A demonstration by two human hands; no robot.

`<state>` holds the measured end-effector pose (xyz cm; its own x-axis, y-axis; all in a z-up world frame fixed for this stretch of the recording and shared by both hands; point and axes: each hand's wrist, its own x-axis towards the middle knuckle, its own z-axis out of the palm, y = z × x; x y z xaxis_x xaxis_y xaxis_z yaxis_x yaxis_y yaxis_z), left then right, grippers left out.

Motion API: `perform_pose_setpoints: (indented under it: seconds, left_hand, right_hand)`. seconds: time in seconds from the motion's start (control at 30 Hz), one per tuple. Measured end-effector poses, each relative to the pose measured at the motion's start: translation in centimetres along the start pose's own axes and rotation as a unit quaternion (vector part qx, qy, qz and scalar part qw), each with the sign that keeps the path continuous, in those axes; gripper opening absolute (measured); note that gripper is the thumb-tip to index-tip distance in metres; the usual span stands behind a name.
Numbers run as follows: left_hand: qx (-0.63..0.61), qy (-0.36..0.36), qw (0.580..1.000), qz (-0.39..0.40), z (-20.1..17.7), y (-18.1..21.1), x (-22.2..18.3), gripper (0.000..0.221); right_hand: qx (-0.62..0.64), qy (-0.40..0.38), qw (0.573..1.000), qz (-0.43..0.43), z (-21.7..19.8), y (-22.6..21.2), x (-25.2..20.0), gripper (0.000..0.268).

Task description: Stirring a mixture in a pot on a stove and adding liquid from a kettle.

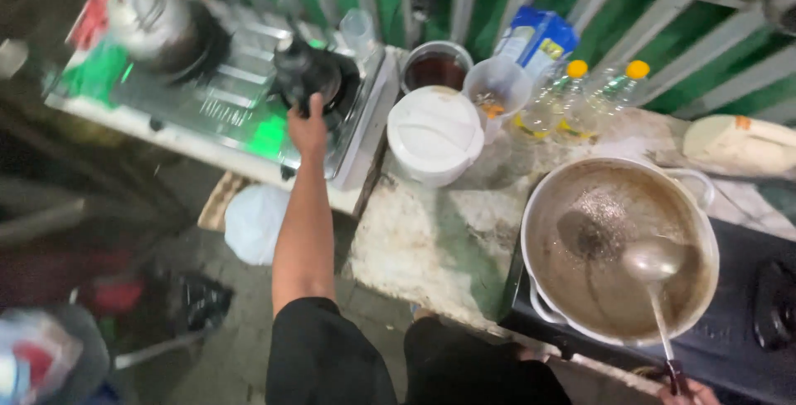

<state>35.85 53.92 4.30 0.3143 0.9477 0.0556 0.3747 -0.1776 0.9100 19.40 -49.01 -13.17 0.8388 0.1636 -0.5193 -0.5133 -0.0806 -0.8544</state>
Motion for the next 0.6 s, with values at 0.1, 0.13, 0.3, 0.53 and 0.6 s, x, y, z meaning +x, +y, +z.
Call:
perform_pose_setpoints:
  seconds: [0.1, 0.13, 0.3, 0.53, 0.6]
  left_hand:
    - [-0.025, -0.023, 0.999, -0.042, 2.4, 0.8, 3.4, 0.093]
    - [-0.026, -0.057, 0.997, -0.036, 3.0, -0.4, 4.6, 0.093]
    - [0.002, 0.288, 0.904, 0.317, 0.6, -3.3, 8.3, 0.047]
    - [0.076, 0.119, 0.92, 0.365, -16.6, 5.4, 1.0, 0.037]
    - [0.17, 0.011, 0.938, 0.302, -21.3, 9.8, -4.7, 0.052]
  right_hand:
    - [-0.109, 0.288, 0.95, 0.053, 24.4, -21.3, -13.7, 0.019]
    - [-0.097, 0.318, 0.941, 0.062, 26.5, -23.3, -14.9, 0.019]
    - [-0.249, 0.267, 0.924, 0.114, 30.9, -30.3, -16.8, 0.037]
    - [-0.392, 0.219, 0.87, 0.204, 27.6, -33.0, -16.3, 0.038]
    - [-0.387, 0.211, 0.872, 0.215, 27.9, -35.0, -15.3, 0.028]
